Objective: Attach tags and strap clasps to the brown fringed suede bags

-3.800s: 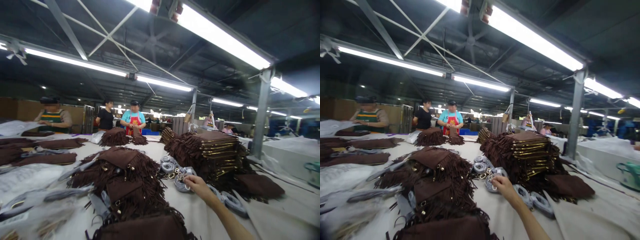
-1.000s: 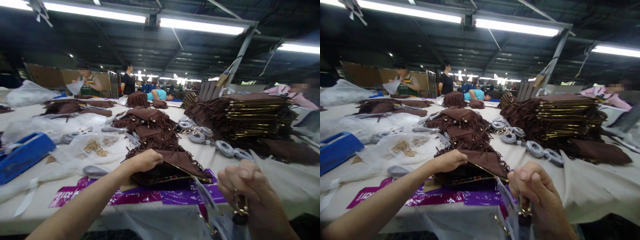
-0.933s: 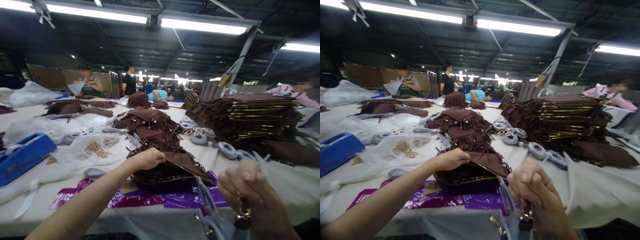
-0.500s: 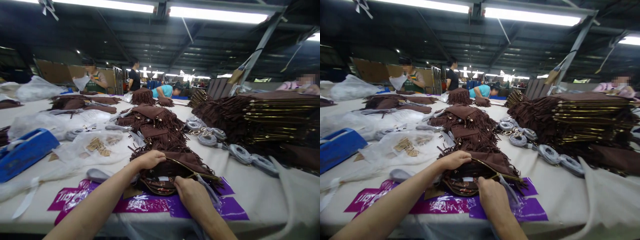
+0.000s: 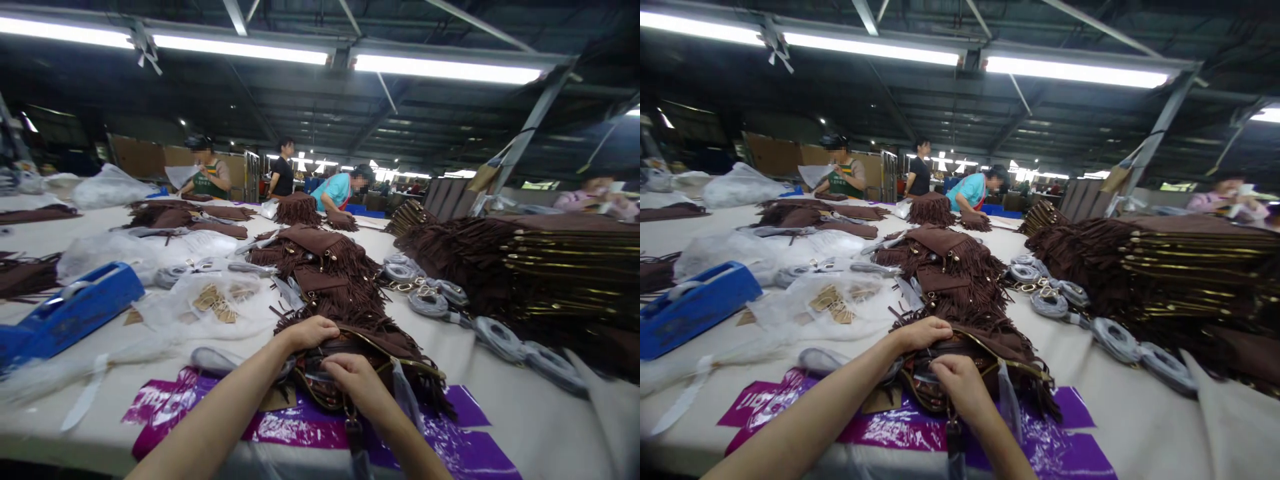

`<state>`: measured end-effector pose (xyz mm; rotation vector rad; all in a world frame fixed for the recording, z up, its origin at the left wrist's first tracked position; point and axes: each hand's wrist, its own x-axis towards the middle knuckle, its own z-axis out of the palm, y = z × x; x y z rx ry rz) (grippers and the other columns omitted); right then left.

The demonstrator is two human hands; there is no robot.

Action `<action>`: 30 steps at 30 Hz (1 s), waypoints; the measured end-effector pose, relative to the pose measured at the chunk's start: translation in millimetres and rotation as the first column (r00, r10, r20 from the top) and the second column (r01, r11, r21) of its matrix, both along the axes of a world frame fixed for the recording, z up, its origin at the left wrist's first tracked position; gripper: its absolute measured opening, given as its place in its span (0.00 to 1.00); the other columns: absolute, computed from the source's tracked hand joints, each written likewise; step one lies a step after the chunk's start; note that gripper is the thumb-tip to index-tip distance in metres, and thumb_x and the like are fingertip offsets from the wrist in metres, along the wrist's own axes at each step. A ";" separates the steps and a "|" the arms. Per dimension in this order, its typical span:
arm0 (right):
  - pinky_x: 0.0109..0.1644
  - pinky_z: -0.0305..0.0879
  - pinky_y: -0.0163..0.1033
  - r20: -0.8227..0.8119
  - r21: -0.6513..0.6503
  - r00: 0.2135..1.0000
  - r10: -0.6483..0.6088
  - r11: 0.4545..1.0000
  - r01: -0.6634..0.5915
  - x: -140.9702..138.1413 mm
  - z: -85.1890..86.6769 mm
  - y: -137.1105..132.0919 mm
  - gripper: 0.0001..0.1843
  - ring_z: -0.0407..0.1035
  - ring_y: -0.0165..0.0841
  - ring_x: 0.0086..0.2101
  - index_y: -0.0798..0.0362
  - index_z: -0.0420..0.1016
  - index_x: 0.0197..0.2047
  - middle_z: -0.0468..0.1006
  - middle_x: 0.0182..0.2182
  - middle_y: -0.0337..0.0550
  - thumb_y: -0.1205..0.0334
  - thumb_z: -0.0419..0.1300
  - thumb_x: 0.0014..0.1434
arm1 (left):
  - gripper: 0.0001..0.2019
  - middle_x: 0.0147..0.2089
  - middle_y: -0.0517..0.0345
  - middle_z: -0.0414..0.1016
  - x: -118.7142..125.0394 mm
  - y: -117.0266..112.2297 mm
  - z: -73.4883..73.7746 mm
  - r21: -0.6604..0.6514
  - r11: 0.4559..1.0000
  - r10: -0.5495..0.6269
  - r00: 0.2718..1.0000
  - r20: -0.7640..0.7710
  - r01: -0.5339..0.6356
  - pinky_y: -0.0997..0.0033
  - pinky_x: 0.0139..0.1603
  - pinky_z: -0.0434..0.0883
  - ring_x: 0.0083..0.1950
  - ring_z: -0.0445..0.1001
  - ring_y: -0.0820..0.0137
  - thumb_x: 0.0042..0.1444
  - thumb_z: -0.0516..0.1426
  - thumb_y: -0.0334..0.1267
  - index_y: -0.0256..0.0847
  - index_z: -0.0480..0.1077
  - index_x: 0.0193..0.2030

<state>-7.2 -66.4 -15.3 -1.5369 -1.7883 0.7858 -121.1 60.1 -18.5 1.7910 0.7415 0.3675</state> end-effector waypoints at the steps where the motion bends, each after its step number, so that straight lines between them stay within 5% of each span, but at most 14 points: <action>1: 0.31 0.56 0.35 -0.029 0.001 1.000 -0.010 1.000 0.010 1.0 -1.6 -1.0 0.16 0.63 0.33 0.26 0.53 0.70 0.21 0.69 0.19 0.37 0.58 0.51 0.57 | 0.12 0.22 0.68 0.57 0.1 0.3 -1.2 -0.002 1.000 0.015 1.000 0.003 -0.015 0.74 0.28 0.55 0.26 0.53 0.75 0.50 0.55 0.44 0.38 0.63 0.23; 7: 0.28 0.49 0.36 -0.190 -0.044 0.975 -0.113 0.993 0.107 -3.8 -8.0 -2.4 0.14 0.56 0.31 0.24 0.50 0.59 0.16 0.59 0.17 0.34 0.55 0.54 0.47 | 0.11 0.21 0.68 0.57 1.1 3.5 -5.0 -0.019 0.997 0.071 0.997 0.010 -0.071 0.74 0.27 0.56 0.24 0.54 0.75 0.51 0.53 0.42 0.39 0.62 0.24; 13: 0.24 0.44 0.33 -0.434 -0.236 0.889 -0.146 0.971 0.045 -7.8 -11.1 0.8 0.17 0.49 0.27 0.20 0.54 0.74 0.31 0.60 0.18 0.32 0.50 0.56 0.44 | 0.10 0.21 0.68 0.58 -0.7 3.1 -4.0 0.070 0.992 0.104 0.995 -0.010 -0.103 0.74 0.28 0.58 0.25 0.55 0.74 0.52 0.52 0.39 0.38 0.64 0.24; 19: 0.25 0.43 0.33 -0.528 -0.249 0.838 -0.135 0.969 -0.001 -4.9 -15.0 3.9 0.17 0.49 0.25 0.20 0.56 0.76 0.31 0.61 0.18 0.31 0.49 0.62 0.44 | 0.08 0.21 0.66 0.62 -0.3 -2.1 3.6 0.243 0.964 0.130 0.989 -0.065 -0.110 0.74 0.30 0.61 0.28 0.60 0.73 0.53 0.52 0.34 0.37 0.67 0.25; 23: 0.25 0.43 0.33 -0.520 -0.247 0.847 -0.108 0.969 -0.028 -6.2 -9.7 3.8 0.18 0.50 0.25 0.20 0.57 0.77 0.28 0.60 0.16 0.31 0.48 0.64 0.44 | 0.03 0.33 0.60 0.70 -13.5 -16.2 22.4 0.427 0.888 0.195 0.981 -0.014 -0.171 0.70 0.43 0.64 0.38 0.66 0.68 0.52 0.55 0.31 0.38 0.69 0.32; 26: 0.25 0.41 0.34 -0.506 -0.236 0.856 -0.106 0.972 -0.019 -8.2 -5.3 2.9 0.18 0.48 0.25 0.20 0.58 0.79 0.29 0.59 0.15 0.30 0.49 0.64 0.44 | 0.08 0.43 0.55 0.69 -41.9 -36.5 37.3 0.550 0.801 0.246 0.967 0.061 -0.238 0.68 0.50 0.62 0.46 0.66 0.66 0.53 0.52 0.27 0.39 0.68 0.38; 30: 0.25 0.40 0.35 -0.500 -0.208 0.862 -0.082 0.978 -0.027 -11.4 -4.8 4.6 0.16 0.47 0.26 0.20 0.57 0.80 0.27 0.61 0.16 0.32 0.50 0.63 0.44 | 0.08 0.40 0.57 0.69 -79.4 -64.0 37.6 0.727 0.685 0.092 0.995 -0.033 -0.039 0.70 0.45 0.64 0.42 0.66 0.68 0.49 0.54 0.26 0.41 0.67 0.35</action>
